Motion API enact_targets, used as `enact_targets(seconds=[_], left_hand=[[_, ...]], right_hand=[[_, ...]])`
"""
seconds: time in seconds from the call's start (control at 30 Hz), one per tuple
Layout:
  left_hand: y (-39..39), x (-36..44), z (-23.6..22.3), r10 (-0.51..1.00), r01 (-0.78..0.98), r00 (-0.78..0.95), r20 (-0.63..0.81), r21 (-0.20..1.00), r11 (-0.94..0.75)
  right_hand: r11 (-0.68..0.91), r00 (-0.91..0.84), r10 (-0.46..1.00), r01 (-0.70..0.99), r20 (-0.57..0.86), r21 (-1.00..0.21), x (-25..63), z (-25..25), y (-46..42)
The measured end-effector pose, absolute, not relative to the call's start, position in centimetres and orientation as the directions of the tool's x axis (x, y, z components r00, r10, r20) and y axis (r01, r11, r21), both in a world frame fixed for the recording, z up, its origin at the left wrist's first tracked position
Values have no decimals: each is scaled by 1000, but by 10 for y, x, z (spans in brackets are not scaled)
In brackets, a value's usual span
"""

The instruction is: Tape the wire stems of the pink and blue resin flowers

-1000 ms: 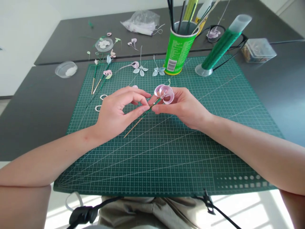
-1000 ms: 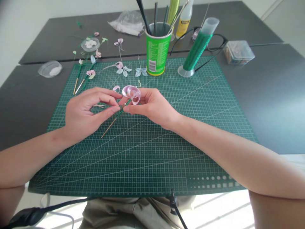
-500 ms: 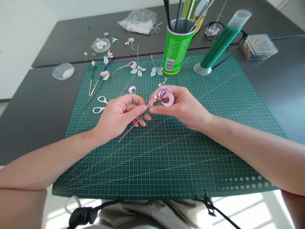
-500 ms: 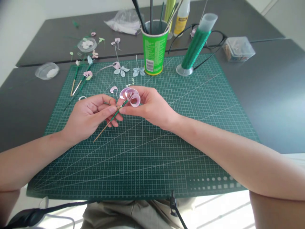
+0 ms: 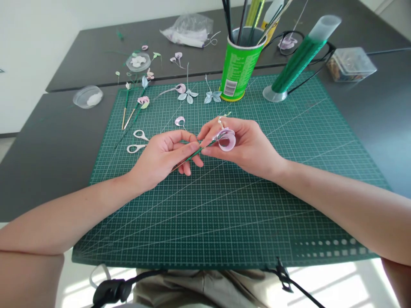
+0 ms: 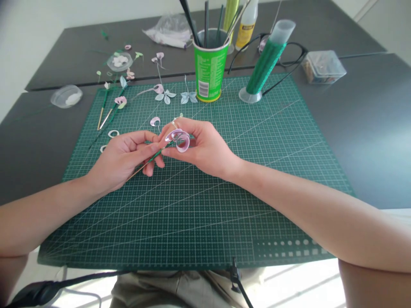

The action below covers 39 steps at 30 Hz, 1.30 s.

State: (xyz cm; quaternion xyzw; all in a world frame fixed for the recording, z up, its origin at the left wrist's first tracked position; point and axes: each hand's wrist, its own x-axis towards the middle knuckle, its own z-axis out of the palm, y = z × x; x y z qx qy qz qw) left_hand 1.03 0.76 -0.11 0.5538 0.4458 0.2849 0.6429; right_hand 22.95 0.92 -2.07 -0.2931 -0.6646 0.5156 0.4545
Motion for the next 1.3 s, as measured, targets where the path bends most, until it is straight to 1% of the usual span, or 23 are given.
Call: enact_targets(seconds=[0.13, 0.27, 0.37, 0.47, 0.6, 0.67, 0.73, 0.8, 0.83, 0.9, 1.03, 1.3], left_hand=[[10, 10, -1, 816, 82, 466, -343, 935, 346], [11, 11, 2, 769, 69, 476, -427, 890, 451], [12, 12, 3, 764, 63, 468, -445, 879, 473], [12, 11, 0, 773, 79, 454, -442, 885, 460], [14, 11, -5, 831, 126, 400, -386, 922, 367], [15, 10, -6, 884, 149, 353, -306, 951, 269], [15, 9, -6, 921, 176, 338, -194, 974, 140], [14, 7, -5, 922, 217, 374, -100, 976, 18], [13, 6, -4, 912, 239, 402, -80, 971, -20], [11, 5, -4, 893, 269, 442, -88, 962, -39], [9, 5, -5, 882, 241, 452, -135, 970, 25], [10, 7, -7, 837, 91, 493, -236, 971, 221]], right_hand=[[350, -410, 841, -87, 353, -933, 229, -20, 9], [400, -407, 836, -6, 368, -916, 231, -21, 10], [410, -406, 840, 41, 359, -911, 232, -22, 10], [391, -402, 850, 49, 340, -919, 232, -21, 8], [359, -386, 868, 50, 313, -932, 231, -16, 7], [349, -375, 873, 35, 312, -936, 230, -15, 7], [342, -366, 877, 22, 310, -940, 230, -14, 7], [324, -360, 885, 19, 296, -946, 230, -13, 8], [310, -357, 890, 17, 284, -950, 230, -13, 8], [280, -355, 898, 10, 258, -960, 230, -13, 9], [237, -355, 906, -23, 230, -971, 230, -13, 10], [182, -379, 905, -71, 195, -981, 228, -16, 11]])
